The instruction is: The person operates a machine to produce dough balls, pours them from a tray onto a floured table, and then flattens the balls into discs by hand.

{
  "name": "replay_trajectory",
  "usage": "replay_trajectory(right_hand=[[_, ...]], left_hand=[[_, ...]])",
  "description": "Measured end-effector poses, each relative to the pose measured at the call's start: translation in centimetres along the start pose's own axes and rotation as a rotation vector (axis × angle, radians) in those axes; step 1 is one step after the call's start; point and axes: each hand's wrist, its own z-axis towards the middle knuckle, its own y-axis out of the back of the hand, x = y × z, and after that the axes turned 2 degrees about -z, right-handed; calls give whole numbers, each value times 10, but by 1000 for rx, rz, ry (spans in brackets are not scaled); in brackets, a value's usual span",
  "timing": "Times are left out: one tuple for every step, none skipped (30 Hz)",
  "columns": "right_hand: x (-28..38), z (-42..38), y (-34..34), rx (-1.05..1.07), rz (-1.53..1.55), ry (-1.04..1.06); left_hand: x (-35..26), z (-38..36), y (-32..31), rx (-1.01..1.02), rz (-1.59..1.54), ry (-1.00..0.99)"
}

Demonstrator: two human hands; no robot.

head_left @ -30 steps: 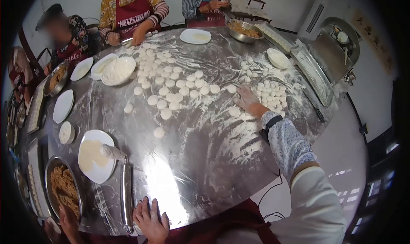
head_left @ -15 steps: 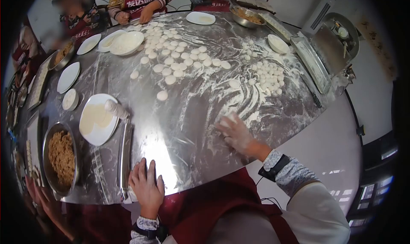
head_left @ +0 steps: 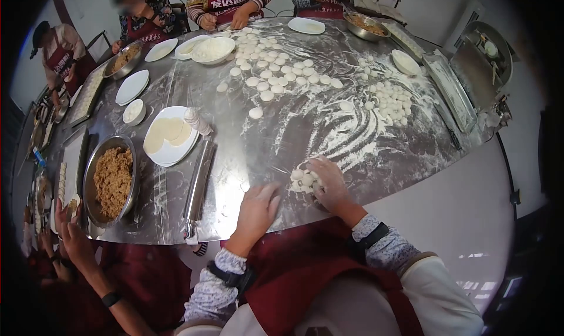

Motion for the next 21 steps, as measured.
replay_trajectory(right_hand=[[-3, -4, 5, -25, -81, -31], [-4, -7, 8, -50, -161, -62], [-6, -10, 12, -53, -157, -60], [-7, -12, 15, -84, -225, -70], [-6, -11, 18, -116, -293, -82], [-3, -11, 21, -124, -288, -81], [5, -11, 26, -109, -290, 7], [10, -10, 28, -95, -291, 97], [10, -7, 24, -106, -286, 102], [12, -6, 20, -105, -257, 161], [13, -3, 16, -105, -229, 220], [15, 0, 14, -112, -219, 222], [21, 0, 13, -94, -208, 216], [25, 0, 13, -74, -198, 218], [28, -2, 11, -66, -183, 223], [30, -1, 9, -33, -118, 189], [33, -2, 7, 1, -53, 152], [36, -2, 6, 4, -44, 154], [39, -3, 6, -15, -19, 151], [41, -4, 6, -35, 4, 147], [39, -6, 3, -33, 5, 147]], left_hand=[[-5, 11, -8, -52, -19, -69], [-10, 21, -17, -104, -36, -136], [-10, 30, -27, -105, -31, -137], [-8, 41, -37, -109, -8, -235], [-5, 49, -44, -112, 16, -334], [-2, 52, -48, -111, 23, -340], [-3, 53, -50, -62, 35, -299], [-4, 53, -51, -15, 47, -258], [-3, 52, -49, -18, 59, -263], [-8, 47, -42, 7, -12, -125], [-9, 43, -36, 30, -81, 15], [-5, 39, -32, 30, -69, 15], [1, 30, -29, 13, -29, 39], [7, 24, -25, -11, 10, 64], [13, 18, -23, -53, 74, 25], [14, 15, -20, -56, 84, 35], [15, 11, -16, -80, 110, -5], [16, 9, -14, -101, 134, -48], [18, 7, -14, -77, 144, -31], [19, 5, -14, -76, 145, -27], [19, 5, -13, -63, 159, -11]])
